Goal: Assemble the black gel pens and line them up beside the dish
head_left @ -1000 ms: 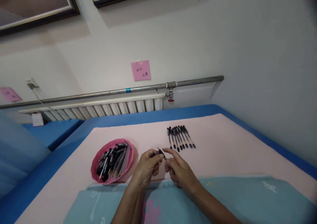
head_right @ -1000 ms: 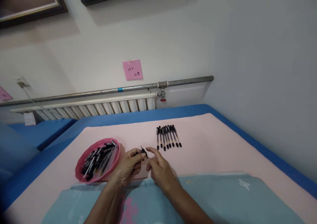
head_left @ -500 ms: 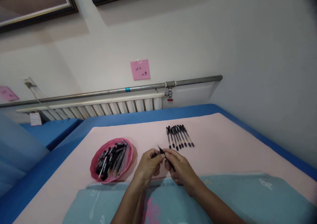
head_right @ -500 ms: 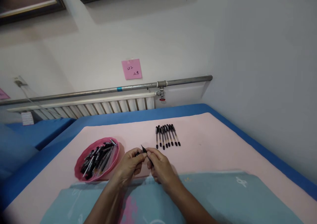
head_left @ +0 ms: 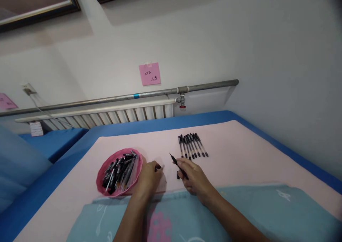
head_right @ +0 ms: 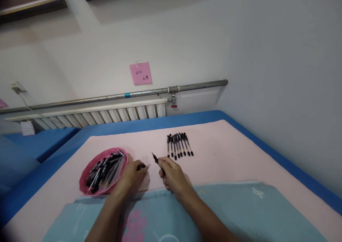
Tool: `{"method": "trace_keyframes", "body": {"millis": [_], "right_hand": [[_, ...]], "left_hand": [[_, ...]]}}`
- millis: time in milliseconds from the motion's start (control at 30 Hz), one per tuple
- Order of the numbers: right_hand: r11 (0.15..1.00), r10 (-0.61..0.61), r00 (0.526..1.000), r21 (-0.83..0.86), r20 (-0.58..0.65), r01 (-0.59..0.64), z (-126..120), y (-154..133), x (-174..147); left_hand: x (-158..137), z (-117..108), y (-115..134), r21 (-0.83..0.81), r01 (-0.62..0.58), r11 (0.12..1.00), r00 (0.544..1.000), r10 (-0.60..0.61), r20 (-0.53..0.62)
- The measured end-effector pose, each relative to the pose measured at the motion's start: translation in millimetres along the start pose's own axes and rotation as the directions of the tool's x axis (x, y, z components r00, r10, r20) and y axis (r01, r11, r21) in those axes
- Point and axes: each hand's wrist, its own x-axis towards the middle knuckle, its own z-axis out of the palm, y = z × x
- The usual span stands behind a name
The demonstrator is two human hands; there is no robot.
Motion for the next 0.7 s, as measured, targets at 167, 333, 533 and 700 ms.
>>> {"method": "trace_keyframes", "body": {"millis": [167, 333, 533, 700], "right_hand": [[0.998, -0.013, 1.000, -0.060, 0.005, 0.013, 1.0, -1.3, -2.0], [0.982, -0.051, 0.999, -0.179, 0.013, 0.052, -0.7, 3.8, 2.4], [0.909, -0.203, 0.978, -0.361, 0.052, 0.207, -5.3, 9.5, 3.0], [0.858, -0.263, 0.959, -0.430, 0.104, 0.282, -9.0, 9.6, 0.1]], "left_hand": [[-2.6, 4.1, -0.5, 0.133, 0.002, 0.991, 1.000, -0.005, 0.018], [-5.2, 0.6, 6.7, 0.062, -0.030, 0.998, 0.998, 0.027, 0.052], [-11.7, -10.7, 16.4, -0.397, -0.021, 0.918, 0.978, 0.101, 0.181], [-13.4, -15.9, 16.2, -0.627, 0.034, 0.778, 0.967, 0.134, 0.218]]}}
